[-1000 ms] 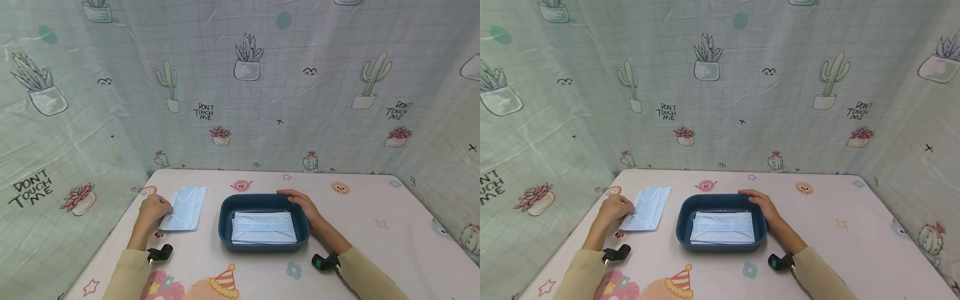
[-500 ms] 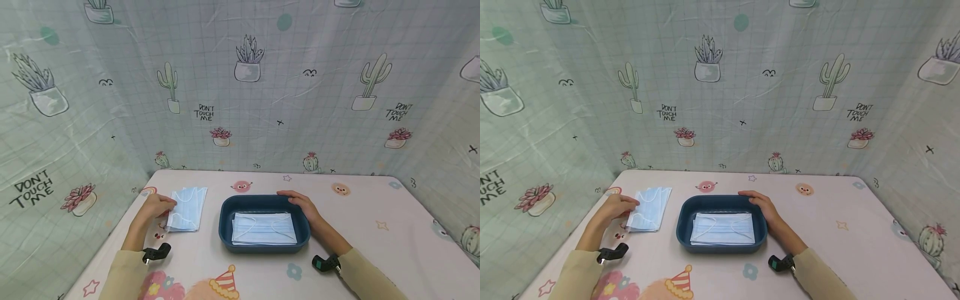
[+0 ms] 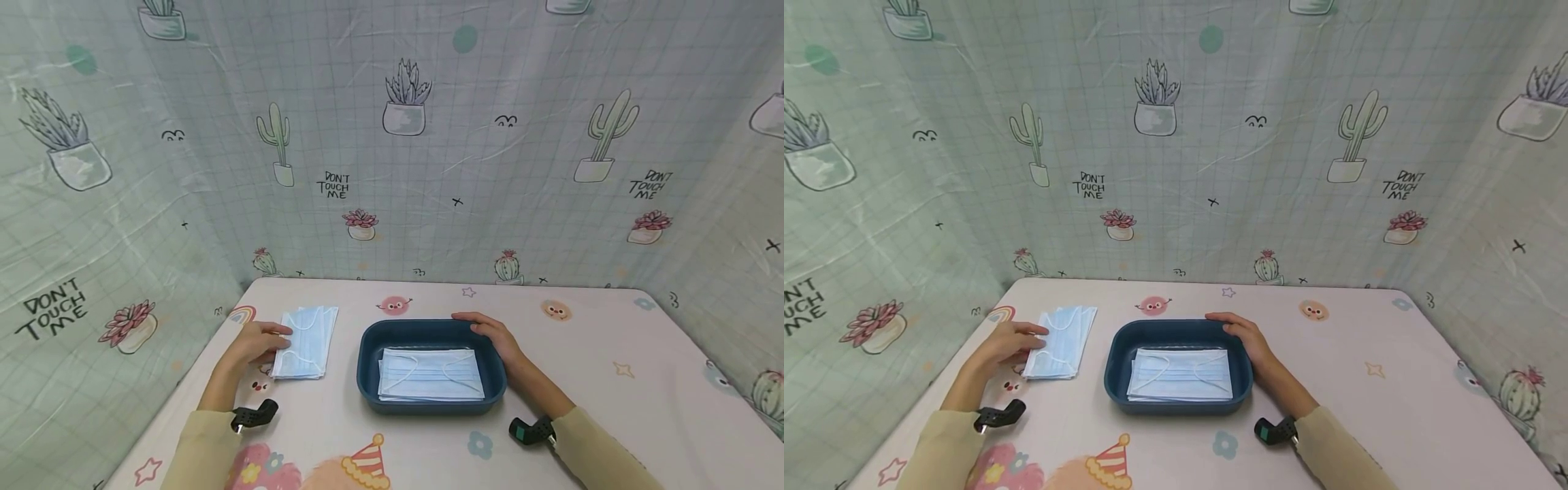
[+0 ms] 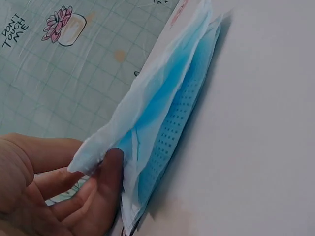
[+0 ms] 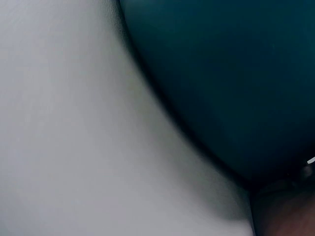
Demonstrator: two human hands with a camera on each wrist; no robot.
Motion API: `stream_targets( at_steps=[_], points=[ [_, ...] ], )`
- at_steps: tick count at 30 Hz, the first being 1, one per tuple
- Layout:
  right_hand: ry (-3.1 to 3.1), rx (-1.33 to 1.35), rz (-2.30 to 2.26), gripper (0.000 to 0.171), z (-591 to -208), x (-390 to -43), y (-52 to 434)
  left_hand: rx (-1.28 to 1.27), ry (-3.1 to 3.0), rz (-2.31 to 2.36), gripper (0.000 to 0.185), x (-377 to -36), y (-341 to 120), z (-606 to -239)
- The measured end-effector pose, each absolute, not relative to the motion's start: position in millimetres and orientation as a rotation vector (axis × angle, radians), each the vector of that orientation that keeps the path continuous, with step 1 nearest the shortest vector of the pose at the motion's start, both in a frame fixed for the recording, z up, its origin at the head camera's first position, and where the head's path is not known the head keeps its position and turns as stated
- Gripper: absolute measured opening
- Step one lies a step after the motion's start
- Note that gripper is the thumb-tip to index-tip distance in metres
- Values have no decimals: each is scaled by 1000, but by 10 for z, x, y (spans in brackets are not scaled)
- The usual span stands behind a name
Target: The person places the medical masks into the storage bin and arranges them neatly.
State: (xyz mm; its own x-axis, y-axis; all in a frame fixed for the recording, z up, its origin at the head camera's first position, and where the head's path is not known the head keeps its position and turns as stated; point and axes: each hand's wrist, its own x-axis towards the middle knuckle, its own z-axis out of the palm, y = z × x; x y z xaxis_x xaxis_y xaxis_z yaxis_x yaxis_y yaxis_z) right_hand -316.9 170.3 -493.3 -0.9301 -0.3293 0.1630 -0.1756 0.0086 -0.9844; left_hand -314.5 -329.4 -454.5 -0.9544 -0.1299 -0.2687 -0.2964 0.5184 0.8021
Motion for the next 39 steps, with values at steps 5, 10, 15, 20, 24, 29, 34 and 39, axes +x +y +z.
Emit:
stream_targets(
  at_steps=[5,10,15,20,24,29,34,39],
  points=[
    [2151,-567,-2068,44,-4946,-3179,1702,-356,2505,1533,40,-3127,-3351,-4604],
    [2153,-553,-2068,45,-4944,-3183,1703,-366,2489,1555,41,-3125,-3363,-4619],
    [2154,-564,-2066,45,-4943,-3179,1706,-378,2485,1553,41,-3117,-3362,-4614],
    [2145,-570,-2075,45,-4941,-3177,1707,-372,2477,1566,41,-3108,-3376,-4604],
    [2158,-568,-2069,44,-4934,-3180,1707,-371,2478,1568,42,-3109,-3383,-4600],
    [2181,-567,-2056,44,-4928,-3188,1710,-360,2465,1581,42,-3121,-3380,-4597],
    [2191,-557,-2046,44,-4932,-3194,1713,-346,2478,1572,43,-3118,-3349,-4573],
    [2163,-551,-2063,44,-4944,-3195,1710,-313,2484,1565,44,-3115,-3308,-4538]
  ],
)
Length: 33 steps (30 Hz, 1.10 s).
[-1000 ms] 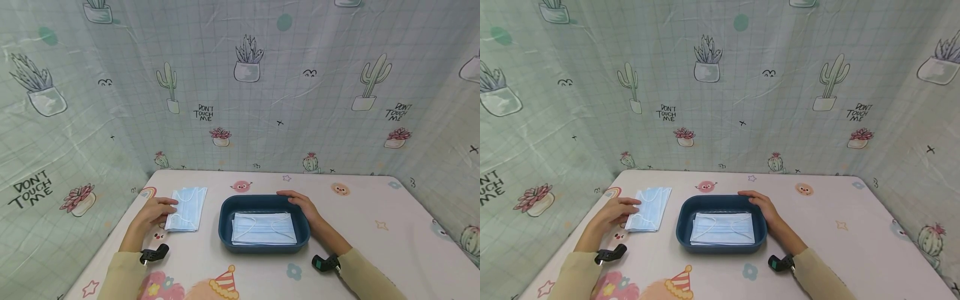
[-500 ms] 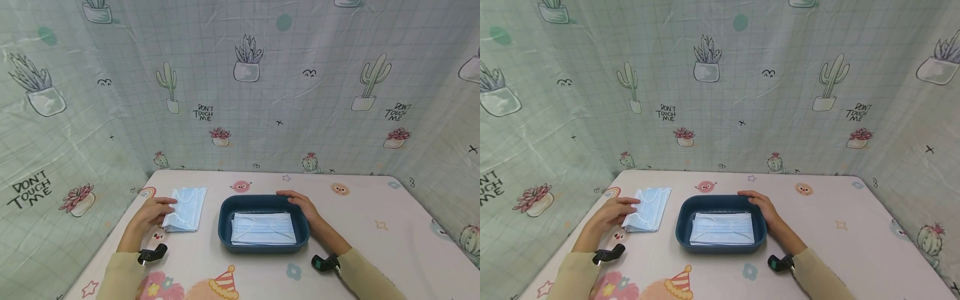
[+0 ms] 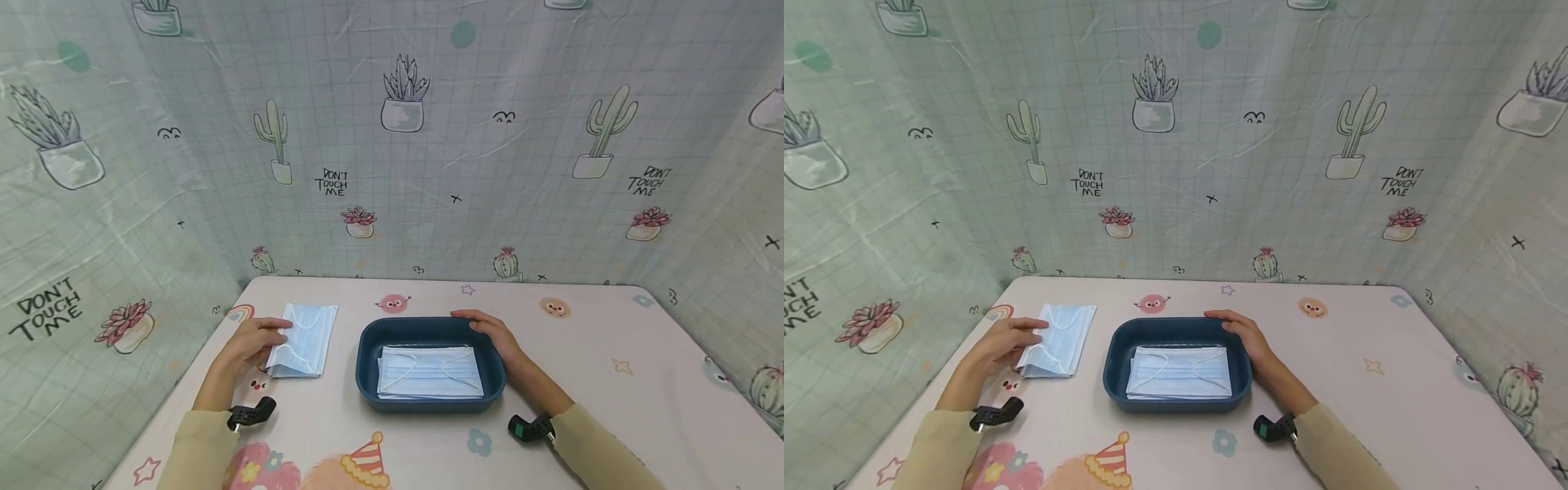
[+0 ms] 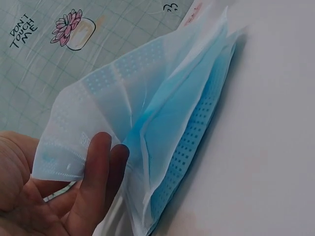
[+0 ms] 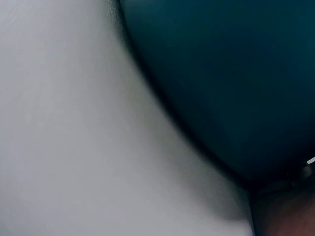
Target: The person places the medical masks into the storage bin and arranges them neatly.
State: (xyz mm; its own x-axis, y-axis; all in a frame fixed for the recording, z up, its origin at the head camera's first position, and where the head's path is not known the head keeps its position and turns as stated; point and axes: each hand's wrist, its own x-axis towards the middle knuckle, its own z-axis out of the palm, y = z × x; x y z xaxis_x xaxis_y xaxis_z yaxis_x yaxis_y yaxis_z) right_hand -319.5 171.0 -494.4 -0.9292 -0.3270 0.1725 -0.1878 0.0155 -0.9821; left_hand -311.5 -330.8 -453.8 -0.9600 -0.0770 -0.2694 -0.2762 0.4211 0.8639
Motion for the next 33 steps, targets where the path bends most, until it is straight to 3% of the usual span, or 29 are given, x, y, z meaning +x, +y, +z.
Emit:
stream_targets(
  at_steps=[33],
  points=[
    [2144,-515,-2073,45,-4919,-3181,1703,-151,2499,1509,39,-3130,-2989,-4414]
  ],
)
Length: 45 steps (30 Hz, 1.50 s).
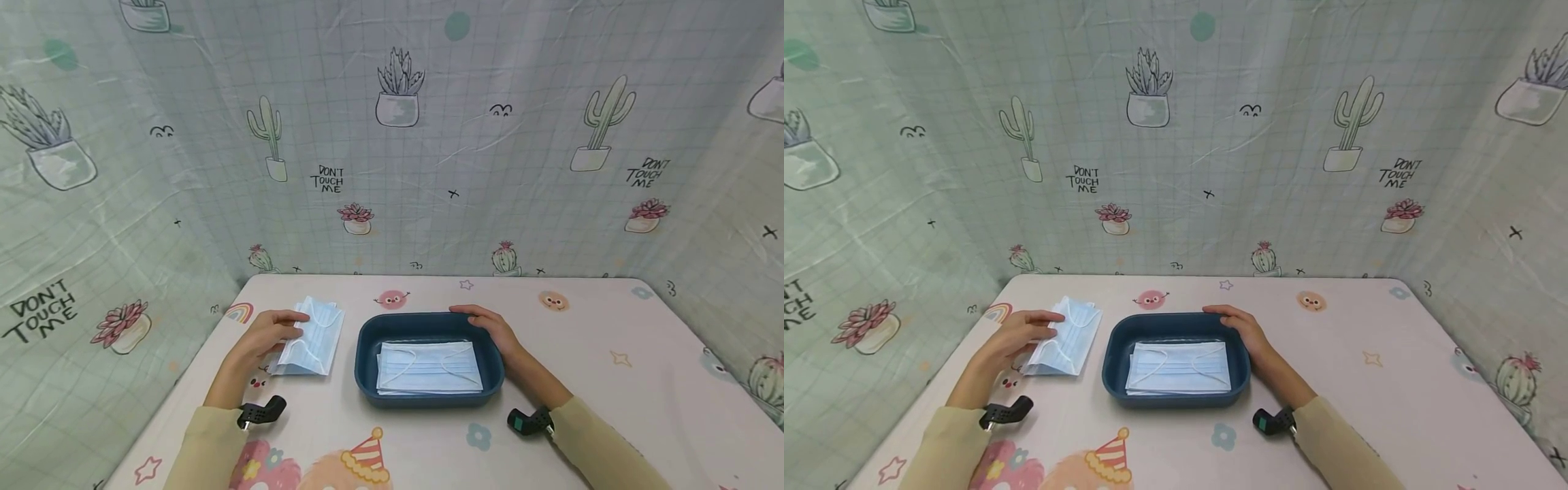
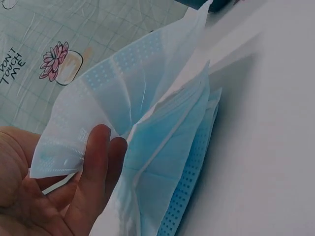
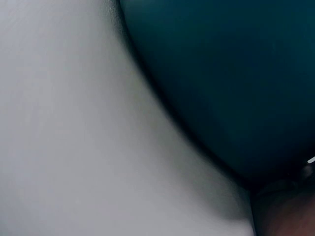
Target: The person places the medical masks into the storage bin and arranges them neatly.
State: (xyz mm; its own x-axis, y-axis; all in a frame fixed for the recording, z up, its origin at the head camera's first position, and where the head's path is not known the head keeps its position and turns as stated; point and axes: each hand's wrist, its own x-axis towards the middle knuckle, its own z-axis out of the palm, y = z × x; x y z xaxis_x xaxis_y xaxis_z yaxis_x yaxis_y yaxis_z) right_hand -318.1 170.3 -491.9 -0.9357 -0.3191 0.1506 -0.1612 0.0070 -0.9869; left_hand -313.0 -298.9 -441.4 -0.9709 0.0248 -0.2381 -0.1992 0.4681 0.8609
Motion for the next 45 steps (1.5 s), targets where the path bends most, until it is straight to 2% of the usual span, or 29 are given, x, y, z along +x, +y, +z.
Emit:
stream_targets(
  at_steps=[29,45],
  points=[
    [2109,-470,-2082,45,-4935,-3164,1707,1,2640,1490,37,-3076,-2767,-4128],
    [2170,-475,-2042,45,-4915,-3185,1698,32,2673,1458,35,-3051,-2630,-4120]
  ],
)
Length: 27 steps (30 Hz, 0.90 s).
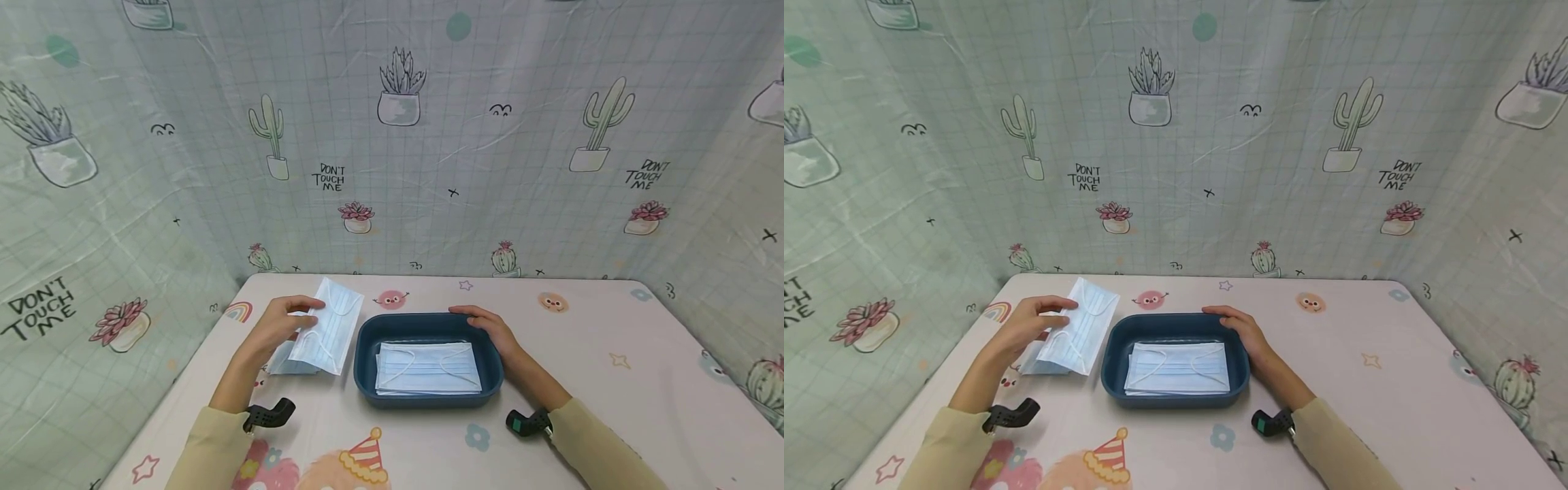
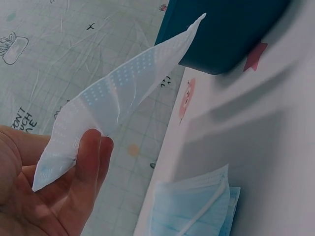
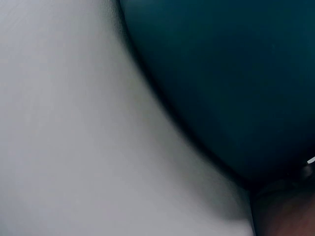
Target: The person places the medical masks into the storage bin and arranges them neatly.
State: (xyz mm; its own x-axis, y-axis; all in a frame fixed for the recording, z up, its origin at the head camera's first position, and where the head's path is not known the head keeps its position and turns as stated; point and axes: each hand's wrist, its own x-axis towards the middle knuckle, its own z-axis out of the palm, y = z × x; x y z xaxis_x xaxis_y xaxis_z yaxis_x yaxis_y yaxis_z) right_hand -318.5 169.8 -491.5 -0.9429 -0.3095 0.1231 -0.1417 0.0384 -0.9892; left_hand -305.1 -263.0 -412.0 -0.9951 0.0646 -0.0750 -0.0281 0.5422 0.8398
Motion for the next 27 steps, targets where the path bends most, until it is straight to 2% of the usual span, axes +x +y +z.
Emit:
stream_targets(
  at_steps=[27],
  points=[
    [2168,-518,-2059,44,-4885,-3168,1701,107,2640,1469,33,-3080,-2499,-4200]
  ],
)
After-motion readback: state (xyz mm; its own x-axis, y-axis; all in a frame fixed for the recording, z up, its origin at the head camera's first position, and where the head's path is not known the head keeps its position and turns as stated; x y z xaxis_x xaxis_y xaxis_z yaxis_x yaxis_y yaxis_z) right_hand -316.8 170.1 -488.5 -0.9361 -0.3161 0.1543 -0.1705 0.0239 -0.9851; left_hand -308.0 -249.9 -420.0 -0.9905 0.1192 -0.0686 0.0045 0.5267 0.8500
